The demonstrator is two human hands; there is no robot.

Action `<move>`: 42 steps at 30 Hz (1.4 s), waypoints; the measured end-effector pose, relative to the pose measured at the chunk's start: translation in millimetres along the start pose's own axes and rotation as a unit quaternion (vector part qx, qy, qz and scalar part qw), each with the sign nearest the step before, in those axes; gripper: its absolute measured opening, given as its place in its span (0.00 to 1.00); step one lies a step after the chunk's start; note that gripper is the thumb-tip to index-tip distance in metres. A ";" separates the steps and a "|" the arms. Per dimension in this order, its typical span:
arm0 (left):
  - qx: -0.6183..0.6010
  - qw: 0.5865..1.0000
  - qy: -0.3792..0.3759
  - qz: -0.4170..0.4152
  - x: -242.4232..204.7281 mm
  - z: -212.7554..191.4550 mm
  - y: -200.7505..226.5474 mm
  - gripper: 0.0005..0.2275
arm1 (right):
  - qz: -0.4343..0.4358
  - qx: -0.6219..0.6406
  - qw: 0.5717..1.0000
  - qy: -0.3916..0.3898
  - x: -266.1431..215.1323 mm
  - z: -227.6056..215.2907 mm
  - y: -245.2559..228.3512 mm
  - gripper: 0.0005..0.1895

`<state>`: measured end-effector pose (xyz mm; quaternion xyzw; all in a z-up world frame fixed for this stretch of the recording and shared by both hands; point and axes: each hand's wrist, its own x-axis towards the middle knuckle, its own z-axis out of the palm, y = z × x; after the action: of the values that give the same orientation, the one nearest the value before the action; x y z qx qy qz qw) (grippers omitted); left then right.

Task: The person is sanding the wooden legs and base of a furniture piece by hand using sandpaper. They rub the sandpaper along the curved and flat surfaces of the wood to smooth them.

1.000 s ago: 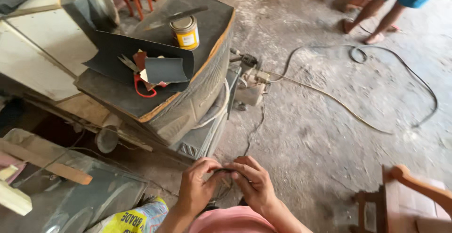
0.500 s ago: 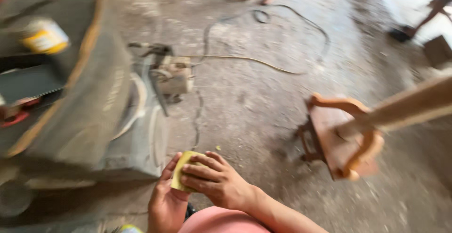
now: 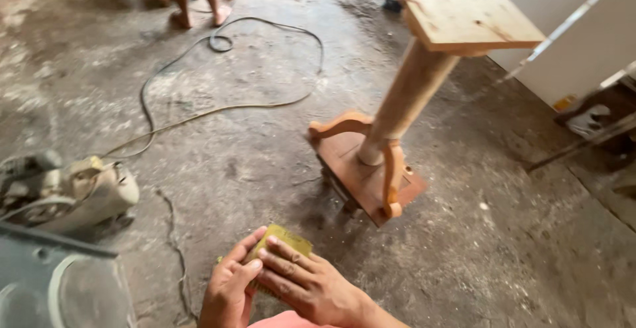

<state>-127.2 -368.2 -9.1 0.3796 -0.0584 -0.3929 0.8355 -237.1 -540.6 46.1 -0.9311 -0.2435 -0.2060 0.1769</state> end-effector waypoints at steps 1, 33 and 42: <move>0.008 1.000 -0.010 -0.012 7.5 15.3 -5.8 0.28 | 0.010 -0.015 1.000 0.023 -11.8 -6.5 7.8 0.25; 0.060 0.953 -0.156 -0.253 269.3 250.4 -176.6 0.21 | 0.304 -0.167 0.928 0.139 -202.8 -142.8 236.3 0.34; -0.016 0.989 -0.089 -0.118 271.2 383.5 -326.0 0.22 | 0.358 0.069 0.913 0.183 -374.4 -242.7 331.8 0.44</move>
<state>-292.9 -915.3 -15.0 0.3342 -0.0815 -0.5218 0.7806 -432.9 -1059.1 1.1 -0.8874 0.1294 -0.2778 0.3444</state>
